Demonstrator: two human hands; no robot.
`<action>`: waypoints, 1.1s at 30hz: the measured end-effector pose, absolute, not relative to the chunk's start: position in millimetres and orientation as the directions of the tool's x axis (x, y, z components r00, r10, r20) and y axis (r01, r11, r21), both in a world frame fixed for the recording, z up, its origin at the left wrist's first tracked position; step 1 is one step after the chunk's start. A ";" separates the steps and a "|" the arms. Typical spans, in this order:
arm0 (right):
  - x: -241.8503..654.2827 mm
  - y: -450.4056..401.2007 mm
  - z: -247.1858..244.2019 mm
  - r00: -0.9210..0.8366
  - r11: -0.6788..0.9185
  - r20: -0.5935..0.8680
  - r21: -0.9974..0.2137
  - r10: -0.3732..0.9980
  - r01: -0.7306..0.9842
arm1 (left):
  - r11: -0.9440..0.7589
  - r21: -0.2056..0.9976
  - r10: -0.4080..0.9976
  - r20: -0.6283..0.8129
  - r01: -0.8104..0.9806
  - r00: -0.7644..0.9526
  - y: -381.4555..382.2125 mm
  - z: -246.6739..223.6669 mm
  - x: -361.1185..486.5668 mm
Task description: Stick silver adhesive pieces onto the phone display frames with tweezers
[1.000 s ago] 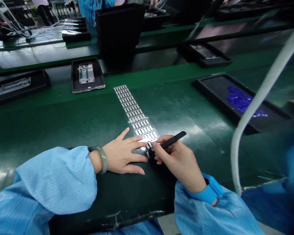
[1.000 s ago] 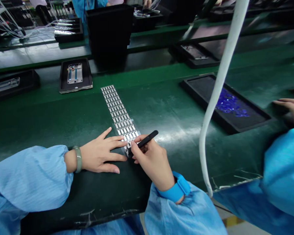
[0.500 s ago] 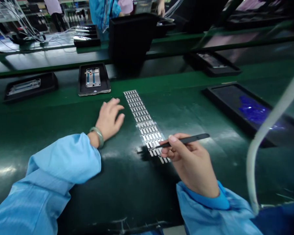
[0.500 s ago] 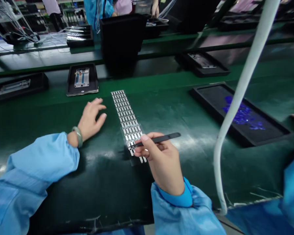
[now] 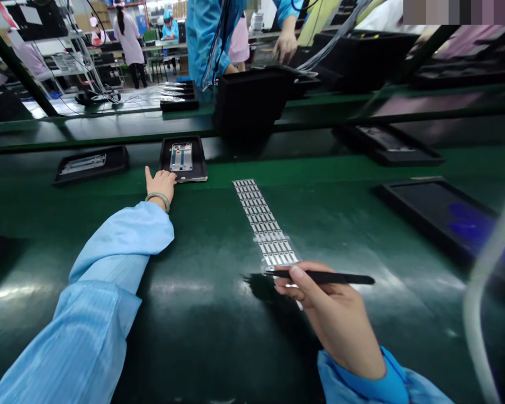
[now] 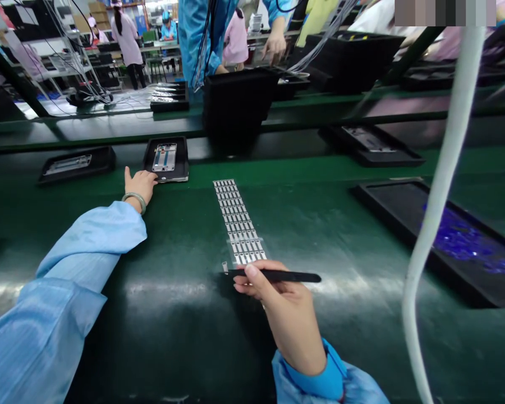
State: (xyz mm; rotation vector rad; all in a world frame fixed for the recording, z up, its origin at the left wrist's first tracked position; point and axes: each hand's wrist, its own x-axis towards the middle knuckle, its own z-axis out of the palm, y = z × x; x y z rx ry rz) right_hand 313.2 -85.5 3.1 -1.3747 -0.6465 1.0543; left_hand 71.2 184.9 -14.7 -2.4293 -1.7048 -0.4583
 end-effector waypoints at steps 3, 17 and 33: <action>315.7 -83.1 4.1 0.458 -0.056 -0.185 -0.958 0.869 -0.282 | -0.406 0.059 0.857 0.370 0.912 0.358 161.9 -11.9 63.0; 301.9 -70.3 15.4 0.361 -0.102 -0.219 -0.944 0.907 -0.314 | -0.813 0.316 0.567 0.237 0.490 0.789 -31.8 -0.1 30.5; 226.7 -35.7 12.6 0.071 -0.205 -0.217 -0.968 0.974 -0.143 | -0.835 0.514 0.385 0.294 0.195 0.875 -92.7 19.3 28.4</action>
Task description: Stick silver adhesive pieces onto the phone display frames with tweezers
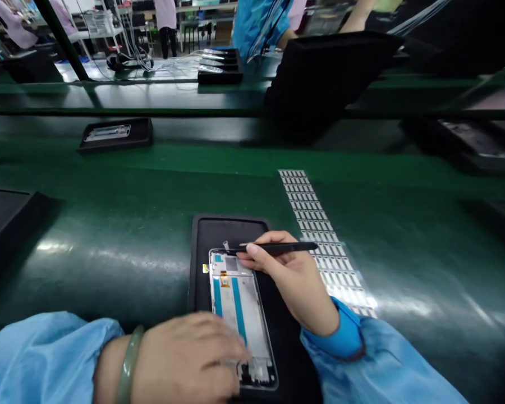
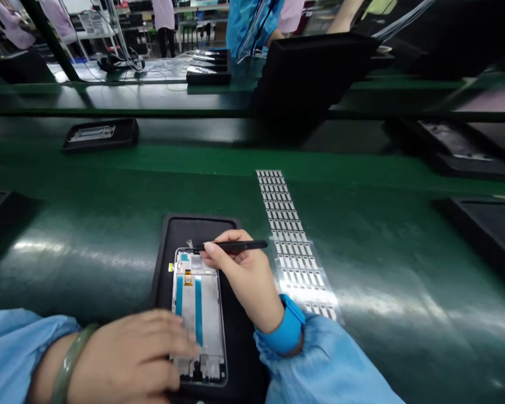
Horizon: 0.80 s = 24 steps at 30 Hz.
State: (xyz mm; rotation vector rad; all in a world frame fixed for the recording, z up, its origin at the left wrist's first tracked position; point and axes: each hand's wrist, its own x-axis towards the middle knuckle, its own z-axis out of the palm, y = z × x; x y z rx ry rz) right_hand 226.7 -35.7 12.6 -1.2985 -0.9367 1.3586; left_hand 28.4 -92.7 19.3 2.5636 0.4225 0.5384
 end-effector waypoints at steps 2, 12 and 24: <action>225.6 -37.6 10.2 0.108 -0.173 -0.186 -0.978 0.977 -0.119 | -0.817 0.516 0.452 0.293 0.259 0.843 -72.1 21.8 23.1; 227.7 -47.7 3.0 0.087 -0.033 -0.016 -0.980 0.996 0.198 | -0.740 0.467 0.641 0.273 0.484 0.717 -30.4 -5.5 13.1; 227.4 -47.1 1.0 0.055 0.028 0.050 -0.939 0.997 0.342 | -0.707 0.497 0.670 0.239 0.504 0.703 -31.0 -6.1 13.3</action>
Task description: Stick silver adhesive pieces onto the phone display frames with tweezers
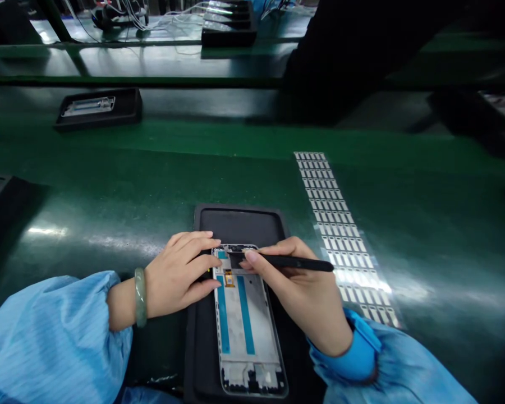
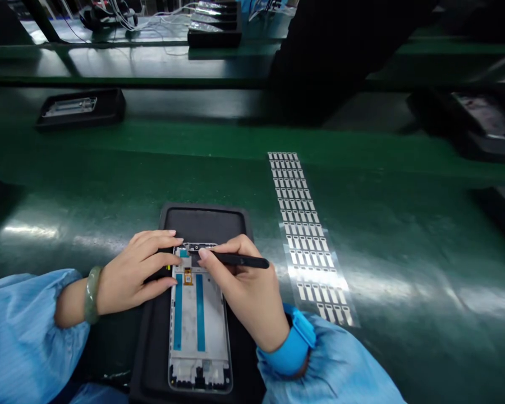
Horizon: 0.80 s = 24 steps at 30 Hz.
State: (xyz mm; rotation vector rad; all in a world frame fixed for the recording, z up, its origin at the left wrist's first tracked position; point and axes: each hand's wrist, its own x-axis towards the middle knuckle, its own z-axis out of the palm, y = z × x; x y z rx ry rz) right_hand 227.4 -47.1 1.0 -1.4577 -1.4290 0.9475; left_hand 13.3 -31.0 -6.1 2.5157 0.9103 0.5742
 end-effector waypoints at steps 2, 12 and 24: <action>227.0 -47.3 1.3 0.052 0.032 0.053 -0.939 0.997 0.342 | -0.707 0.493 0.670 0.239 0.507 0.702 -30.7 -5.8 13.1; 227.6 -48.5 -1.2 0.057 0.037 0.065 -0.914 0.996 0.404 | -0.685 0.483 0.708 0.264 0.545 0.655 -34.7 -3.6 18.7; 227.0 -50.2 -1.8 0.057 0.038 0.070 -0.899 0.996 0.436 | -0.655 0.493 0.739 0.261 0.572 0.621 -36.9 -4.4 23.9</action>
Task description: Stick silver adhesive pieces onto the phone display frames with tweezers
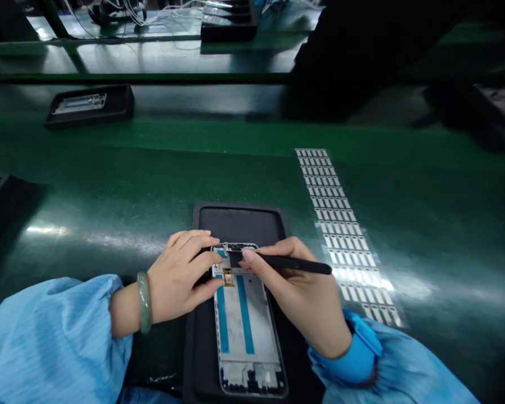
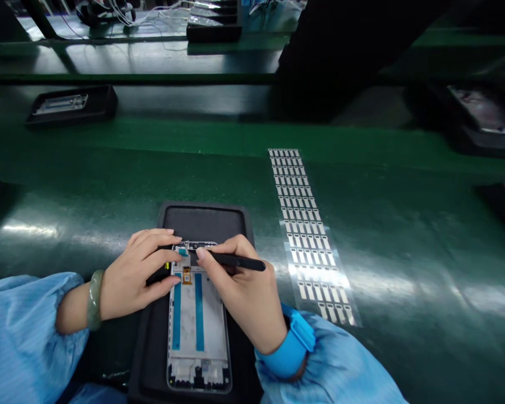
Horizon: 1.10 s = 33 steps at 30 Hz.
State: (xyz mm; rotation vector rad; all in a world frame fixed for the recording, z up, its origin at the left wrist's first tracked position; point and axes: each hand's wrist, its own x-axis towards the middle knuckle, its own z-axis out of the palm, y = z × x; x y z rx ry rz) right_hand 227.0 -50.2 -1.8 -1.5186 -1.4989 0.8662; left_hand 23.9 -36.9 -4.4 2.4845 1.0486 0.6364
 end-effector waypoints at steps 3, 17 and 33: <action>227.0 -50.5 -2.5 0.059 0.040 0.073 -0.897 0.996 0.439 | -0.666 0.461 0.731 0.251 0.586 0.634 -36.6 -3.0 23.7; 226.1 -50.6 2.0 0.147 0.023 0.074 -0.947 0.986 0.321 | -0.728 0.102 0.686 0.078 0.678 0.724 -45.6 10.6 33.9; 236.0 -18.8 1.0 -0.208 0.091 0.044 -0.971 0.977 0.221 | -0.677 0.195 0.735 0.143 0.709 0.663 -46.6 5.0 33.5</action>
